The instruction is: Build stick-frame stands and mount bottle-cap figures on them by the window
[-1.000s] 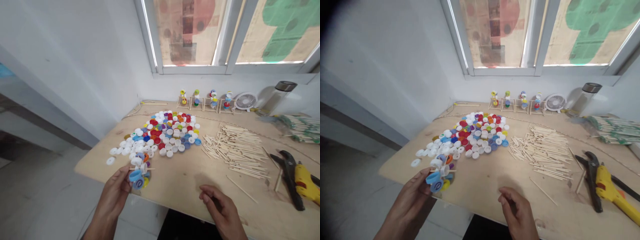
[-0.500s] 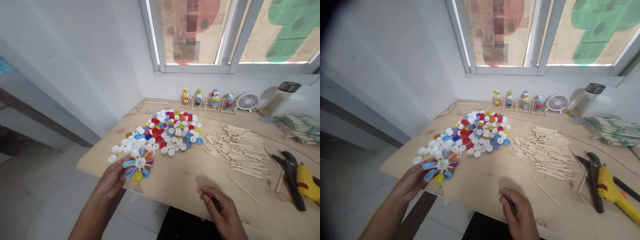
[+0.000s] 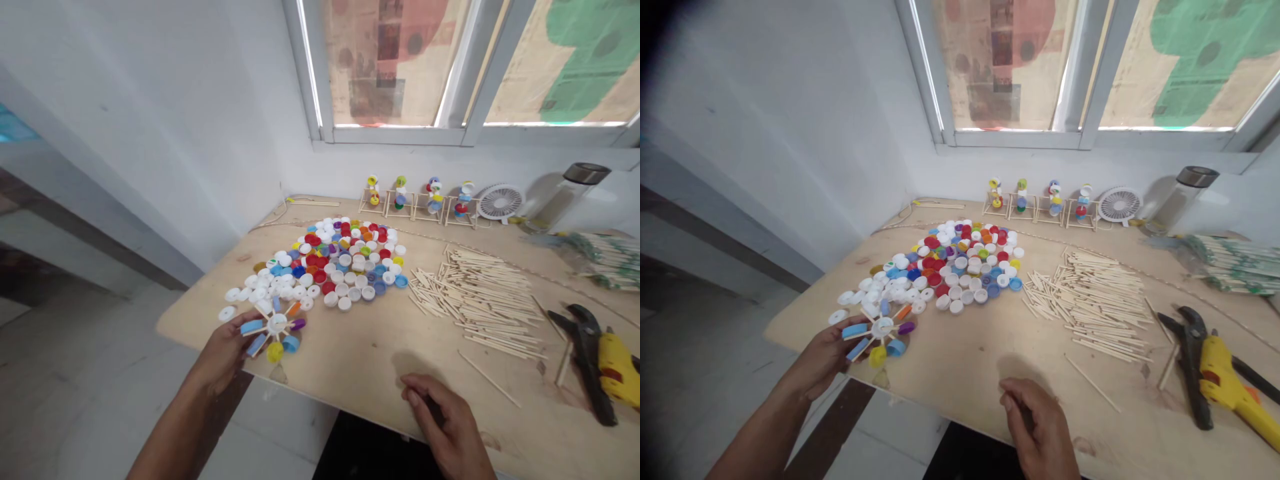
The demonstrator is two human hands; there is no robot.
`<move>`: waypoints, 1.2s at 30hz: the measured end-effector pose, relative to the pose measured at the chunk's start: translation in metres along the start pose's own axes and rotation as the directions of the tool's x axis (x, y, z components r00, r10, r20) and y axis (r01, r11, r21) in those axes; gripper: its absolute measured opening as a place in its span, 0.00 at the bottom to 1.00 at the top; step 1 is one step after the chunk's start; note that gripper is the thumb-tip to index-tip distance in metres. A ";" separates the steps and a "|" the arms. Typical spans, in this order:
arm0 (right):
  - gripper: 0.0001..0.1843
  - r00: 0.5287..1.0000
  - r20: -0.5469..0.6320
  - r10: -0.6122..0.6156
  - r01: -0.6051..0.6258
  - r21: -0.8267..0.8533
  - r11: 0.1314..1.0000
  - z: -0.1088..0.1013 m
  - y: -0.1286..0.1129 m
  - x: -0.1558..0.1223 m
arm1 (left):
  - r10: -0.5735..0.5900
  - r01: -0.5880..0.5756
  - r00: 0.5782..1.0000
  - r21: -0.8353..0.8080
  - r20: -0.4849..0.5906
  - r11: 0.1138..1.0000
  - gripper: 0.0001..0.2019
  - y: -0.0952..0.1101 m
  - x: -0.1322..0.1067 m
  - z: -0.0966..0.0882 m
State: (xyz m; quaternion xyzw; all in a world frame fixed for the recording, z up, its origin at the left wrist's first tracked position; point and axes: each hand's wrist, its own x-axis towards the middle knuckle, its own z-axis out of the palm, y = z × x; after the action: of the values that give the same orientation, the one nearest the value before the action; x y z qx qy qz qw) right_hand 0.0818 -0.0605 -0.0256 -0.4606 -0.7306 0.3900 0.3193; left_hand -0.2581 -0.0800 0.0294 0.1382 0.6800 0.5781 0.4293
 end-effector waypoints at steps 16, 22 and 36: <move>0.13 1.000 -0.011 -0.021 0.021 -0.020 1.000 0.001 -0.008 -0.002 | 0.332 -0.237 0.932 0.449 -0.146 0.861 0.13 -0.005 0.005 -0.037; 0.13 0.999 -0.021 -0.049 0.048 -0.032 0.998 0.002 -0.006 -0.002 | 0.487 -0.213 0.863 0.782 -0.130 0.585 0.18 0.013 0.038 -0.066; 0.10 0.990 -0.028 -0.136 0.134 -0.074 0.988 0.004 -0.001 -0.002 | 0.351 -0.251 0.919 0.953 0.180 0.168 0.18 0.027 0.094 -0.076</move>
State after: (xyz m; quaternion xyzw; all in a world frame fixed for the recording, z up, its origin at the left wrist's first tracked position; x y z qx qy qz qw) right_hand 0.0791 -0.0633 -0.0267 -0.4276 -0.7684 0.3332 0.3402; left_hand -0.3785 -0.0588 0.0110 0.4797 0.8641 0.1141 0.1012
